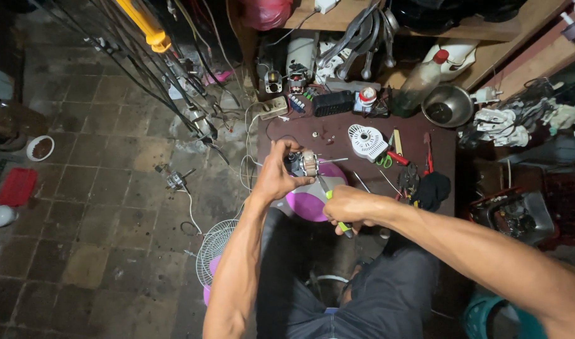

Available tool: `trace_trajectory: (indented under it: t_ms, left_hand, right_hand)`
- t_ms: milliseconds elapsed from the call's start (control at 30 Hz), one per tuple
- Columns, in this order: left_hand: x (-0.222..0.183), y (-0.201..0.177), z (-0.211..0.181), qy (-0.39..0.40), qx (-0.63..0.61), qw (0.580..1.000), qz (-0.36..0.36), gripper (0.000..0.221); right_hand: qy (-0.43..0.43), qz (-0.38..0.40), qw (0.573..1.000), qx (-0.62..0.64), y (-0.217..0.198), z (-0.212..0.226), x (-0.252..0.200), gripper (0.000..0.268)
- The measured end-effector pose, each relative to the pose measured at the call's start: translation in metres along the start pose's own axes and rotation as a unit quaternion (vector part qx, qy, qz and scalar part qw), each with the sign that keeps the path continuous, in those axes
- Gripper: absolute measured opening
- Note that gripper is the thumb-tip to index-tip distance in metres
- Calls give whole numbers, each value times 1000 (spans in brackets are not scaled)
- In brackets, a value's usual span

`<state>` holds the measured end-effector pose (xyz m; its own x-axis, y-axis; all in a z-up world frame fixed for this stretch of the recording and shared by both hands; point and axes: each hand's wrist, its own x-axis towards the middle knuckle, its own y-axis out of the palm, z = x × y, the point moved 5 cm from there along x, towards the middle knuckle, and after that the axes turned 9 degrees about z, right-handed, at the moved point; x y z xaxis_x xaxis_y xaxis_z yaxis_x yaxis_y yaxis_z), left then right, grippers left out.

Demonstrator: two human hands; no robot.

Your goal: Disassembling a fan motor housing using a screwdriver and pliers to access internal components for repair.

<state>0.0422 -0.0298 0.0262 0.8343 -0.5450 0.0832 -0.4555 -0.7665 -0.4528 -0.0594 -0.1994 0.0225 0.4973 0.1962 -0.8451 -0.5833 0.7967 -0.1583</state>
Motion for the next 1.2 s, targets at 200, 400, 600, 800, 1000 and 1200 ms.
trace_trajectory:
  t_ms: [200,400,600,800,1000,1200]
  left_hand:
    - [-1,0,-1,-8,4,1000,-5,81]
    - [-1,1,-1,1,7,1000,-15,78]
    - [-3,2,-3,3,-4,1000,-20,78]
    - [-1,2,-3,3,-13,1000,-24,78]
    - [0,2,1,0,-14,1000,-24,77]
    - [0,-4,-17,-16,-18,999,-22,80]
  right_hand:
    - [-8,15,999,30,6,7,0,20]
    - [6,-17,999,-46,-3,25,-47,23]
    - [10,-4,998,54,6,23,-38,20]
    - [-24,-20,996,81,0,15,-28,17]
    - [-70,-50,996,33,4,15,-43,17]
    - [-198,-105,974,19,12,-14,-6,21]
